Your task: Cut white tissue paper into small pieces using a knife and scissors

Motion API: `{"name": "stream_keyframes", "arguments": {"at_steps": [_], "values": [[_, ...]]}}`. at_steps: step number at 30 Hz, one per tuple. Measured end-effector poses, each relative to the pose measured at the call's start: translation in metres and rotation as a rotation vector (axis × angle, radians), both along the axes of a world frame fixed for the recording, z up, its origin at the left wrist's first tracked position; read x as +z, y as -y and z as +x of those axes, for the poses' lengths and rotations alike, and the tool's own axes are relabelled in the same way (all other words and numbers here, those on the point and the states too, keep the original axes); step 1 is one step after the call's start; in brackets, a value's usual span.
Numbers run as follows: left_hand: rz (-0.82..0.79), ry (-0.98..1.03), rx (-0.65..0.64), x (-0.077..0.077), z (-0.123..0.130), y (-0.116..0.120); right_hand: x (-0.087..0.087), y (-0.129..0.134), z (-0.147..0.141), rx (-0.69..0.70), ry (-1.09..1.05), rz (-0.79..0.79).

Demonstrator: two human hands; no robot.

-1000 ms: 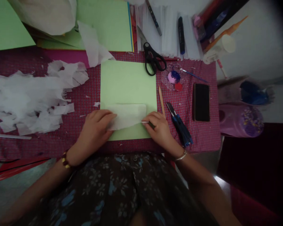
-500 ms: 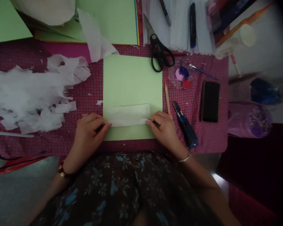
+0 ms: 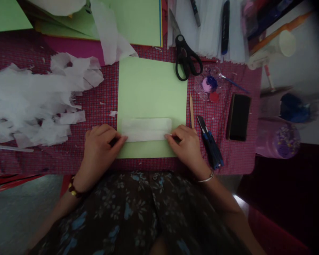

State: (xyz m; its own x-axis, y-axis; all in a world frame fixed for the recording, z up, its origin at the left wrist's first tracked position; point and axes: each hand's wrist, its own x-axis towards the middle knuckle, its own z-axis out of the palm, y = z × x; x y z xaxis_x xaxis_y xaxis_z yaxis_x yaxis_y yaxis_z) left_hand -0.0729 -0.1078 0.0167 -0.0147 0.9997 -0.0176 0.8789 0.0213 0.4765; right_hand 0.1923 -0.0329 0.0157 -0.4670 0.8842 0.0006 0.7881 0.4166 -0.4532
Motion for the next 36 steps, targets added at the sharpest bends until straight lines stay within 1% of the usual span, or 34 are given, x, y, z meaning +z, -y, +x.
{"name": "stream_keyframes", "arguments": {"at_steps": [10, 18, 26, 33, 36], "values": [[-0.018, -0.017, 0.023, 0.0001, 0.0013, -0.0014, 0.0000, -0.0008, -0.0002, 0.005, 0.011, 0.002], [0.031, -0.024, 0.006, 0.0007, 0.0022, -0.0015, -0.0019, -0.0021, 0.0001, -0.002, 0.003, -0.005], [-0.043, -0.006, 0.036, 0.0019, 0.0021, -0.0012, -0.0029, -0.0042, 0.0000, -0.005, 0.004, -0.010], [0.019, -0.017, 0.020, 0.0004, 0.0021, -0.0015, -0.0032, -0.0052, -0.0016, -0.019, 0.029, 0.000], [0.016, -0.051, 0.028, -0.0017, 0.0025, 0.0004, -0.0030, -0.0054, -0.0024, -0.027, 0.027, -0.002]]}}
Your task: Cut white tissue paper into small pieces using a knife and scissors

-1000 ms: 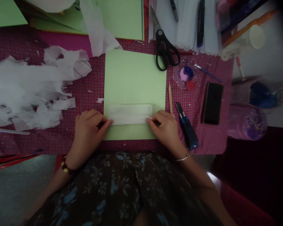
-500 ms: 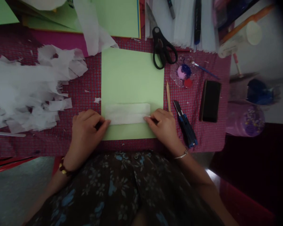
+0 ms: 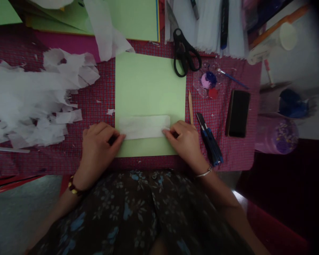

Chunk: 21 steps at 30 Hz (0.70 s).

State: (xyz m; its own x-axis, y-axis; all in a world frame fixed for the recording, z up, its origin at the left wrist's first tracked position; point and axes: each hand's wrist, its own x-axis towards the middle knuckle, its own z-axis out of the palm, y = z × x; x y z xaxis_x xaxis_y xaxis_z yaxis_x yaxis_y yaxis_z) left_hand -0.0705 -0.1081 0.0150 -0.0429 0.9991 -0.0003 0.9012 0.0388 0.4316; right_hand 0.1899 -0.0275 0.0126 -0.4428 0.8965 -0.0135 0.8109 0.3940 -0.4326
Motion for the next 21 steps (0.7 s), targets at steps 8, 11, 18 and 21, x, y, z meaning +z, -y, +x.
{"name": "stream_keyframes", "arguments": {"at_steps": [8, 11, 18, 21], "values": [[0.175, -0.216, -0.278, 0.001, 0.001, 0.003, 0.000, -0.001, -0.003, -0.081, 0.020, -0.030], [0.169, -0.255, -0.533, 0.004, -0.001, -0.002, -0.001, -0.002, -0.002, -0.084, -0.002, -0.043], [0.131, -0.256, -0.676, -0.006, -0.005, -0.009, 0.011, 0.021, 0.009, 0.085, -0.228, 0.100], [0.118, -0.269, -0.680, -0.005, -0.003, -0.011, 0.013, 0.036, 0.006, 0.348, -0.115, 0.066]]}}
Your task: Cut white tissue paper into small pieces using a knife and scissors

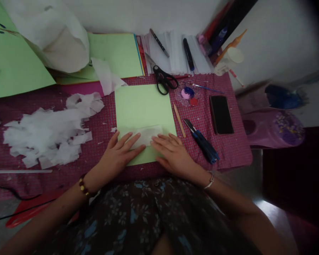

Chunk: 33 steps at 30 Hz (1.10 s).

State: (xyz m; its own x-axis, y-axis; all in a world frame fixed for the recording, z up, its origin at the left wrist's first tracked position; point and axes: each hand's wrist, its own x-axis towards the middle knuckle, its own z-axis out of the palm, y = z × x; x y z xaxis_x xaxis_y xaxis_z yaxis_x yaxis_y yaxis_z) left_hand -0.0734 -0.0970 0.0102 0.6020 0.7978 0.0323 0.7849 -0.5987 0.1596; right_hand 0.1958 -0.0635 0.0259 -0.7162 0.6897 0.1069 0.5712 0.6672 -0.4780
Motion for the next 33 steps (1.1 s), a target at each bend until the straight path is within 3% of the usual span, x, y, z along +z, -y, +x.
{"name": "stream_keyframes", "arguments": {"at_steps": [3, 8, 12, 16, 20, 23, 28, 30, 33], "values": [[0.006, -0.011, -0.020, 0.004, -0.003, 0.000, -0.006, 0.008, -0.001, 0.120, 0.133, -0.021], [0.034, -0.023, 0.066, 0.005, -0.025, 0.015, -0.019, 0.011, 0.007, 0.085, 0.211, -0.023], [0.074, 0.022, 0.191, 0.000, -0.043, 0.034, -0.022, 0.013, 0.010, 0.058, 0.176, -0.039], [0.131, 0.127, 0.240, 0.011, -0.047, 0.039, -0.014, 0.012, 0.023, -0.024, 0.014, -0.058], [0.171, 0.261, 0.283, 0.030, -0.025, 0.021, -0.003, 0.008, 0.062, -0.371, -0.181, 0.084], [0.078, 0.385, 0.216, 0.037, 0.008, -0.007, -0.004, 0.006, 0.091, -0.564, -0.095, 0.158], [-0.190, 0.085, 0.121, 0.037, 0.063, -0.052, -0.017, 0.003, 0.111, -0.616, 0.119, 0.103], [-0.220, -0.006, 0.133, 0.033, 0.074, -0.063, -0.018, 0.001, 0.114, -0.628, 0.143, 0.080], [-0.260, 0.018, 0.169, 0.024, 0.078, -0.071, -0.012, -0.003, 0.119, -0.595, 0.114, 0.013]]}}
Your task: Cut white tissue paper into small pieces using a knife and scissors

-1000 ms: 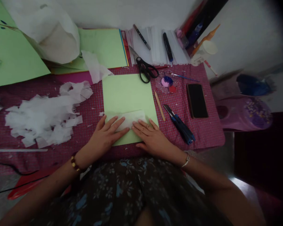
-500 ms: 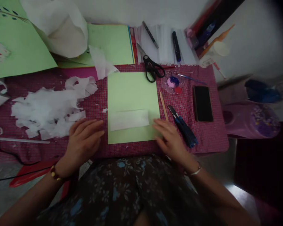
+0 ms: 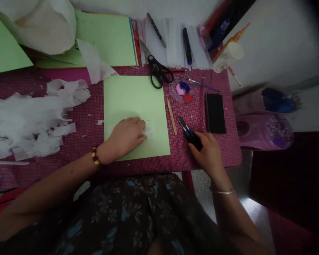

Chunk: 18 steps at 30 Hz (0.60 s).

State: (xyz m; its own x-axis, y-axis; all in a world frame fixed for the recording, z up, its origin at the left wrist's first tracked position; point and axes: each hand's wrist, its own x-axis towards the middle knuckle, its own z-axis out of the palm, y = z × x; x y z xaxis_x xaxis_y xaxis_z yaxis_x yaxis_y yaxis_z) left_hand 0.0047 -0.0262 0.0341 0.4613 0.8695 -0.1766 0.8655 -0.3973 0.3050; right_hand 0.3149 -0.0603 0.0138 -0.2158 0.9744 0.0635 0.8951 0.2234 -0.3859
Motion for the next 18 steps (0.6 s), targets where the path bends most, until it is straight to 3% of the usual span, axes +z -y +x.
{"name": "stream_keyframes", "arguments": {"at_steps": [7, 13, 18], "values": [[-0.051, 0.278, 0.056, -0.017, -0.005, 0.002, 0.020, -0.016, -0.015, 0.240, -0.119, -0.061], [-0.107, 0.416, 0.116, -0.016, -0.009, 0.008, 0.023, -0.035, -0.036, 0.412, -0.073, -0.083], [-0.118, 0.429, 0.166, -0.014, -0.008, 0.007, 0.021, -0.040, -0.040, 0.476, 0.007, -0.094]]}}
